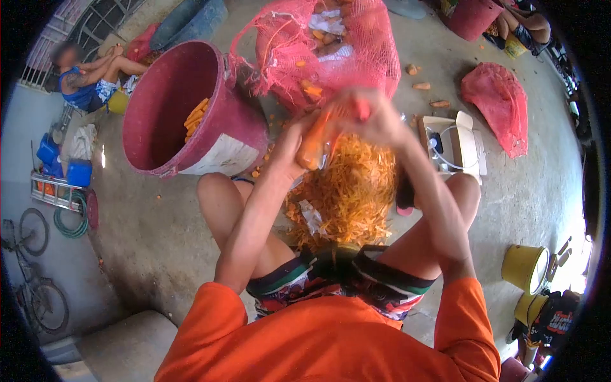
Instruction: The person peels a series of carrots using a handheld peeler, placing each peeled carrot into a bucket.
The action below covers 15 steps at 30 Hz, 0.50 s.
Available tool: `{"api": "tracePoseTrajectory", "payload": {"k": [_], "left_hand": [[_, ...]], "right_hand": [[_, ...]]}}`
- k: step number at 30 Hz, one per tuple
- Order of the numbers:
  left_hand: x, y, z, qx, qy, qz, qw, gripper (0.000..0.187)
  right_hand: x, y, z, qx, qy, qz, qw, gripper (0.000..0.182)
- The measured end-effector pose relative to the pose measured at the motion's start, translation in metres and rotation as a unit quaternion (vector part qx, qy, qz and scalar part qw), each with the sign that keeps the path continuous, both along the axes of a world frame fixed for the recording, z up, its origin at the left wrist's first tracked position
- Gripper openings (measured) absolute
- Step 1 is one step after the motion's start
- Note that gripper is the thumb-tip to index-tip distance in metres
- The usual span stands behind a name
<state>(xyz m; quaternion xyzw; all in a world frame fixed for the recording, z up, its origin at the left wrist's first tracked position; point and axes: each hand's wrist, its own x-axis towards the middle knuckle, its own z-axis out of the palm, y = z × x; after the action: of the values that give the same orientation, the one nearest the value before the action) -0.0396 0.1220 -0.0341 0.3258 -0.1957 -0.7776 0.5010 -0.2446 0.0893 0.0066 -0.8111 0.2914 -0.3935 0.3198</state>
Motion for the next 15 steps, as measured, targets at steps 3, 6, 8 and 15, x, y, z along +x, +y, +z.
{"api": "tracePoseTrajectory", "payload": {"k": [3,6,8,15], "left_hand": [[0.016,0.003,0.0,-0.036,0.031,-0.118,0.992,0.03],[0.007,0.006,0.018,0.023,0.092,-0.089,0.991,0.032],[0.001,0.0,0.01,-0.026,0.023,-0.057,0.998,0.034],[0.005,0.008,0.008,0.0,-0.006,-0.033,0.999,0.031]], "right_hand": [[-0.032,-0.043,0.002,-0.004,-0.053,-0.131,0.99,0.023],[-0.017,-0.014,0.004,0.121,-0.097,-0.089,0.984,0.025],[0.003,0.011,0.02,-0.01,0.006,0.057,0.998,0.028],[-0.025,-0.027,-0.002,0.037,-0.082,-0.088,0.992,0.03]]}}
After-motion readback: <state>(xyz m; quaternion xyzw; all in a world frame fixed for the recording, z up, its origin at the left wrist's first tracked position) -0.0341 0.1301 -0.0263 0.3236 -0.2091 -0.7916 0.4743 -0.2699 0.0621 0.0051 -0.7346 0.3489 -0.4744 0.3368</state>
